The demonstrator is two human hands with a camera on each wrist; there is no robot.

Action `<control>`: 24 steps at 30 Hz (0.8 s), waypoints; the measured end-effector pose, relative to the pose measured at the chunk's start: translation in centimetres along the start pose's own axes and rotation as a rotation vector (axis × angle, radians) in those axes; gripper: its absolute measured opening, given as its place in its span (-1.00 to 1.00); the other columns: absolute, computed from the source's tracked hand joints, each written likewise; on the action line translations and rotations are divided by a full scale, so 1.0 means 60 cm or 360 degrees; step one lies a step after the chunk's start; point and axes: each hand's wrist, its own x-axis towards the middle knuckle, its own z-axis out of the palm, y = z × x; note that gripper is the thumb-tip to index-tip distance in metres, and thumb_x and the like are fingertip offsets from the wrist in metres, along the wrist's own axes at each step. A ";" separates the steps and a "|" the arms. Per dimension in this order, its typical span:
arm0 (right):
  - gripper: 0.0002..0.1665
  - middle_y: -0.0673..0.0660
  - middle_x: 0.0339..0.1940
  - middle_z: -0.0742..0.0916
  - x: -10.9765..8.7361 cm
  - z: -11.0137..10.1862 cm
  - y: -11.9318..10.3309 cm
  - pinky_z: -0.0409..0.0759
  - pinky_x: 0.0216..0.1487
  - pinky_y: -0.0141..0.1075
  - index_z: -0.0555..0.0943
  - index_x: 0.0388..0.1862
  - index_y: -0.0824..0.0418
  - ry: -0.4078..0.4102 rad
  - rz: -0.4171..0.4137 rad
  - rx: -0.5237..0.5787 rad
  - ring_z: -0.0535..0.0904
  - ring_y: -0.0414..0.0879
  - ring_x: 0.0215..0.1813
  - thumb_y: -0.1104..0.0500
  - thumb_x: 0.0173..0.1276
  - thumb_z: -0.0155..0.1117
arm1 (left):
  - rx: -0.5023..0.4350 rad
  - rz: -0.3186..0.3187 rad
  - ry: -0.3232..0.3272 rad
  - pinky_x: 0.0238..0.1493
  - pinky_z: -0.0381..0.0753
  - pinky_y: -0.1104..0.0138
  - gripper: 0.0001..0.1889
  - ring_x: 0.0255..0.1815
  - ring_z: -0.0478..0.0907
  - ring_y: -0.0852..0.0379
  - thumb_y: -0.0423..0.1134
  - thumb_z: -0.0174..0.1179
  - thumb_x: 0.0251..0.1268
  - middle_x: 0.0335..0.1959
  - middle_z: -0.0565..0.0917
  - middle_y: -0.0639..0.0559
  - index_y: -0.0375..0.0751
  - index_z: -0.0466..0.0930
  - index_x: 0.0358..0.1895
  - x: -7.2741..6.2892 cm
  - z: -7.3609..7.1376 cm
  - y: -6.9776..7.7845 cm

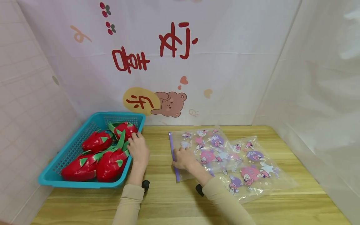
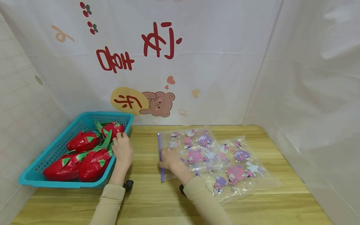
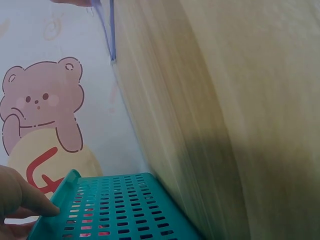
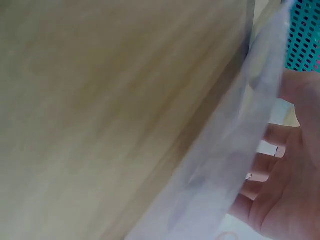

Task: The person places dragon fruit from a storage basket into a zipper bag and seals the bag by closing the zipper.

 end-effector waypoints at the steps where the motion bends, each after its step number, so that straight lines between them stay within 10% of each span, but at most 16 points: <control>1: -0.48 0.13 -0.19 0.69 0.000 0.000 0.002 0.62 -0.22 -0.16 0.54 -0.02 0.14 0.0012 -0.0013 0.0021 0.60 0.03 -0.21 -0.16 0.18 0.28 | -0.0004 0.0005 0.0006 -0.23 0.58 -0.14 -0.61 -0.09 0.49 -0.34 -0.50 0.24 0.04 -0.07 0.49 -0.37 -0.50 0.44 0.00 0.000 0.000 -0.001; 8: -0.53 -0.01 -0.66 0.57 -0.004 -0.004 0.023 0.32 -0.71 -0.50 0.52 0.08 0.31 0.0107 -0.0127 0.0321 0.36 -0.25 -0.69 0.15 0.21 0.25 | -0.0023 0.0035 0.0009 -0.21 0.57 -0.15 -0.57 -0.08 0.49 -0.35 -0.50 0.24 0.06 -0.05 0.49 -0.38 -0.52 0.44 0.05 -0.001 0.000 -0.004; 15: -0.54 -0.04 -0.72 0.51 -0.018 -0.012 0.050 0.20 -0.77 -0.55 0.54 0.09 0.33 0.0309 -0.0167 0.0379 0.23 -0.31 -0.74 0.24 0.18 0.22 | -0.0071 0.0164 0.0146 -0.23 0.54 -0.14 -0.65 -0.07 0.48 -0.36 -0.47 0.16 0.16 -0.03 0.51 -0.39 -0.50 0.48 0.04 -0.006 0.002 -0.015; 20: -0.50 0.02 -0.67 0.59 -0.035 -0.023 0.066 0.22 -0.76 -0.59 0.51 0.13 0.40 0.0407 -0.0189 0.0476 0.21 -0.34 -0.77 0.30 0.18 0.21 | -0.0120 0.0489 0.0333 -0.11 0.51 -0.12 -0.73 0.04 0.46 -0.33 -0.48 0.13 0.19 -0.01 0.55 -0.34 -0.41 0.55 -0.02 -0.014 0.004 -0.018; 24: -0.52 0.01 -0.73 0.56 -0.050 -0.038 0.074 0.16 -0.78 -0.60 0.53 0.10 0.41 0.0537 -0.0203 0.0458 0.16 -0.35 -0.78 0.30 0.17 0.22 | -0.0223 0.0981 0.0346 -0.01 0.57 -0.03 -0.69 0.07 0.50 -0.26 -0.50 0.22 0.07 -0.03 0.60 -0.28 -0.38 0.57 -0.06 -0.024 -0.002 -0.004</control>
